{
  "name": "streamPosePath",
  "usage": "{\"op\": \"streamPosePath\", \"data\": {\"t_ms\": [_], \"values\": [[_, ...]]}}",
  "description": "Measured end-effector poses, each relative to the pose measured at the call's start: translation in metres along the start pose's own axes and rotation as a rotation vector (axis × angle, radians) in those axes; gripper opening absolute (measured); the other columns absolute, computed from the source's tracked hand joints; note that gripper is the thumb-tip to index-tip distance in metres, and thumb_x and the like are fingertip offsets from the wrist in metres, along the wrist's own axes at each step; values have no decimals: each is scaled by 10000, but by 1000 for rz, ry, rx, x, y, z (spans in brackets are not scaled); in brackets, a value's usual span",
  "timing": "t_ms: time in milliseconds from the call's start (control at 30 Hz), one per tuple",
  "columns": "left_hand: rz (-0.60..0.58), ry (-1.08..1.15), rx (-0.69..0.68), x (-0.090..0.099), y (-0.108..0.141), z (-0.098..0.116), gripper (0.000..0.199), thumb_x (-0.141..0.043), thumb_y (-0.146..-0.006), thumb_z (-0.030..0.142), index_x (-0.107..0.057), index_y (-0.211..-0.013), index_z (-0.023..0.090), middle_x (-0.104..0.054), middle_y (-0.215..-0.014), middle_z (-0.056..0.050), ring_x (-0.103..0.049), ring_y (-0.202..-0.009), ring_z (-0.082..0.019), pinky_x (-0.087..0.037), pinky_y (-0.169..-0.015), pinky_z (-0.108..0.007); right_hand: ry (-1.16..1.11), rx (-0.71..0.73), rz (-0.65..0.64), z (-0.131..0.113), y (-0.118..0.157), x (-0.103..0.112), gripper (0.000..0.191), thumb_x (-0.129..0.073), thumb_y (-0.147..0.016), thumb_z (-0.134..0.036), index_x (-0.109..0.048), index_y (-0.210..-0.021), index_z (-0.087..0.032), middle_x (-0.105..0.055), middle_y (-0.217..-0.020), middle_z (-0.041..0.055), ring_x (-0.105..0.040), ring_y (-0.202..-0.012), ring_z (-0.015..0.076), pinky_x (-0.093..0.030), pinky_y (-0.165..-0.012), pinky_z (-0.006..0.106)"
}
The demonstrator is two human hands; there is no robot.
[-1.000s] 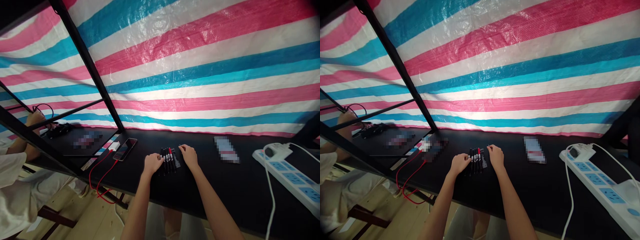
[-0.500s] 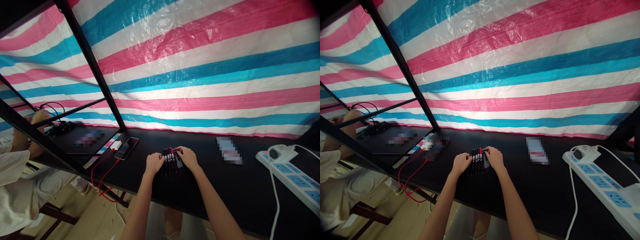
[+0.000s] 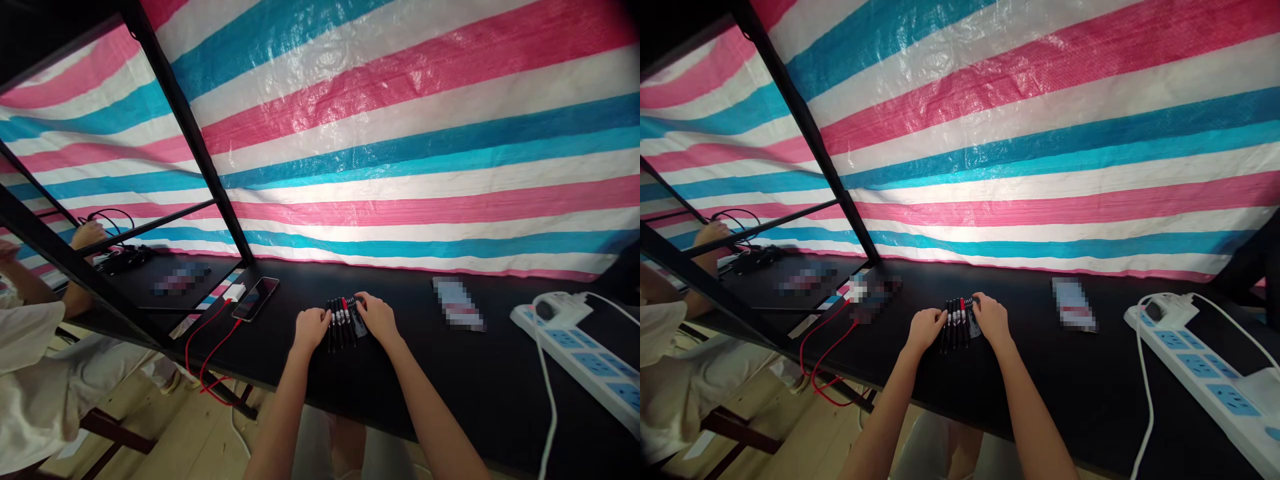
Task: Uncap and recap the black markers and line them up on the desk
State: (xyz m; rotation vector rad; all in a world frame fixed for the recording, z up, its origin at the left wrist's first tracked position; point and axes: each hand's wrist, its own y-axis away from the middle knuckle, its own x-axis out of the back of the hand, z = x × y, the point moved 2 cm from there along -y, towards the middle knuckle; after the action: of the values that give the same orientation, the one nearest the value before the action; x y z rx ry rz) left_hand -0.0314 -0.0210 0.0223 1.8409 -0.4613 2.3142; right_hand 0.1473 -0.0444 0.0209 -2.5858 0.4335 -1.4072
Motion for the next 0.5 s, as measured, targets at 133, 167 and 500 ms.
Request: {"op": "streamPosePath", "data": {"t_ms": [133, 167, 500], "values": [[136, -61, 127, 0, -1, -7, 460, -239, -899, 372, -614, -736, 161, -643, -788, -79, -575, -776, -178, -310, -699, -283, -151, 29, 242, -10, 6, 16, 275, -367, -848, -274, -589, -1003, -224, -599, -722, 22, -526, -610, 145, -341, -572, 250], [165, -60, 154, -1, -1, -9, 450, -235, -901, 360, -614, -761, 161, -643, -805, -81, -575, -788, -180, -313, -705, -285, -239, 38, 281, -15, 9, 20, 275, -362, -850, -287, -591, -987, -219, -579, -686, 18, -510, -584, 143, -351, -567, 251], [134, 35, 265, -7, -9, -21, 393, -257, -895, 342, -600, -790, 179, -648, -810, -63, -588, -777, -165, -333, -659, -252, -1143, 214, 449, -108, 130, 72, 224, -329, -870, -382, -468, -1038, -332, -553, -996, 72, -541, -894, 218, -451, -719, 377]]}}
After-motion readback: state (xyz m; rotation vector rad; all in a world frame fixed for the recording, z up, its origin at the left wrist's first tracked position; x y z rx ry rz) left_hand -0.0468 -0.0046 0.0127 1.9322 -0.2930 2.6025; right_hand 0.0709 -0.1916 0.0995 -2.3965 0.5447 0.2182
